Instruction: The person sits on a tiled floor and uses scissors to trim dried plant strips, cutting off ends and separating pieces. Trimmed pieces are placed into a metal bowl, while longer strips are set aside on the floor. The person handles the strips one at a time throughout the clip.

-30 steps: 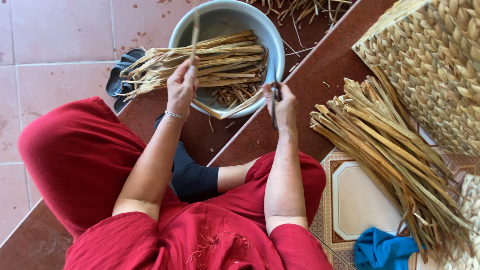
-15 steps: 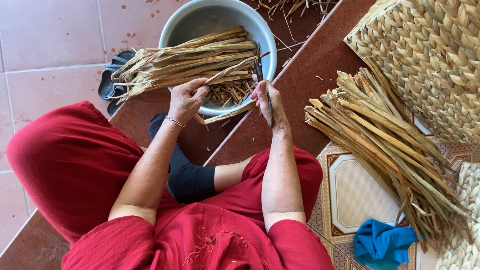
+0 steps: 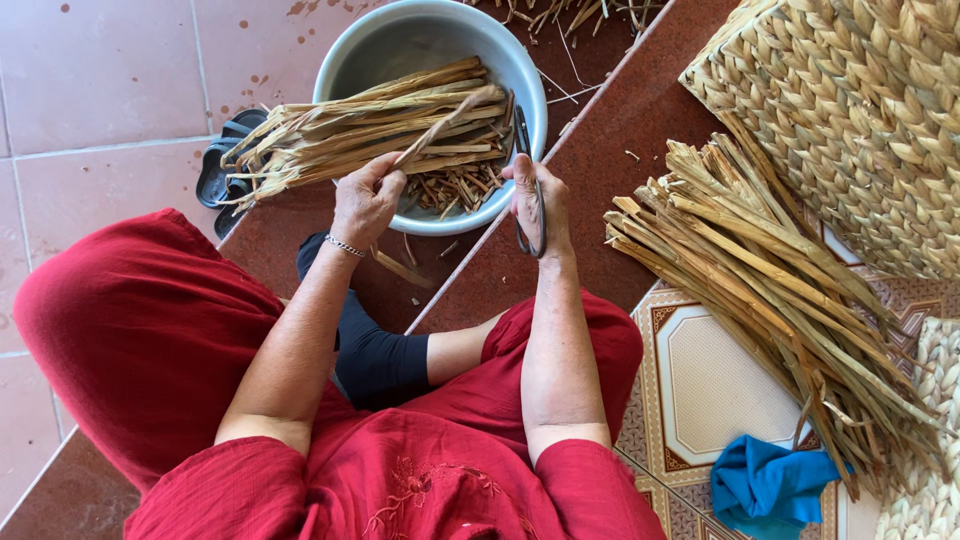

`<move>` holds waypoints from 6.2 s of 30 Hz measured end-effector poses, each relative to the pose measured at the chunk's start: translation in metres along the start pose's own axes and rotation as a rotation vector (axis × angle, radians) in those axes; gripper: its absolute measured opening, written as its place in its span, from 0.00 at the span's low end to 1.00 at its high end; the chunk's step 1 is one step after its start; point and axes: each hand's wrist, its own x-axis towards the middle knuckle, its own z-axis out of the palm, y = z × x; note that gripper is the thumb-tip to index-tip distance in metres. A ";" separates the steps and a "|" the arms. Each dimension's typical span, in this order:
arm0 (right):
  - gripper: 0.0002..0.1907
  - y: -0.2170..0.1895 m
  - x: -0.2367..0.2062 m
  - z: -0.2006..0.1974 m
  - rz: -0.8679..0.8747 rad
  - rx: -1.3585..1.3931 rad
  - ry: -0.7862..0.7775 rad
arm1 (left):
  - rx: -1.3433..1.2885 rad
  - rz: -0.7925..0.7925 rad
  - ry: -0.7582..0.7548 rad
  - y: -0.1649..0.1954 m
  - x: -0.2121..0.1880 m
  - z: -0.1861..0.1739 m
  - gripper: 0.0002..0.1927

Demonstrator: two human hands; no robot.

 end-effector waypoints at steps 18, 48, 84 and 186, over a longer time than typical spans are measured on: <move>0.14 -0.007 -0.007 -0.045 0.164 0.992 0.143 | 0.027 0.033 -0.528 0.049 -0.045 0.024 0.15; 0.23 0.005 -0.012 -0.086 0.434 0.682 0.364 | 0.446 1.217 -0.494 0.252 -0.091 0.435 0.17; 0.22 0.034 0.046 0.018 0.313 0.419 0.144 | 0.523 0.341 -0.040 0.017 0.139 -0.006 0.03; 0.29 -0.064 0.033 0.093 -0.400 -0.511 0.070 | -0.221 -0.053 -0.398 0.081 0.119 -0.036 0.10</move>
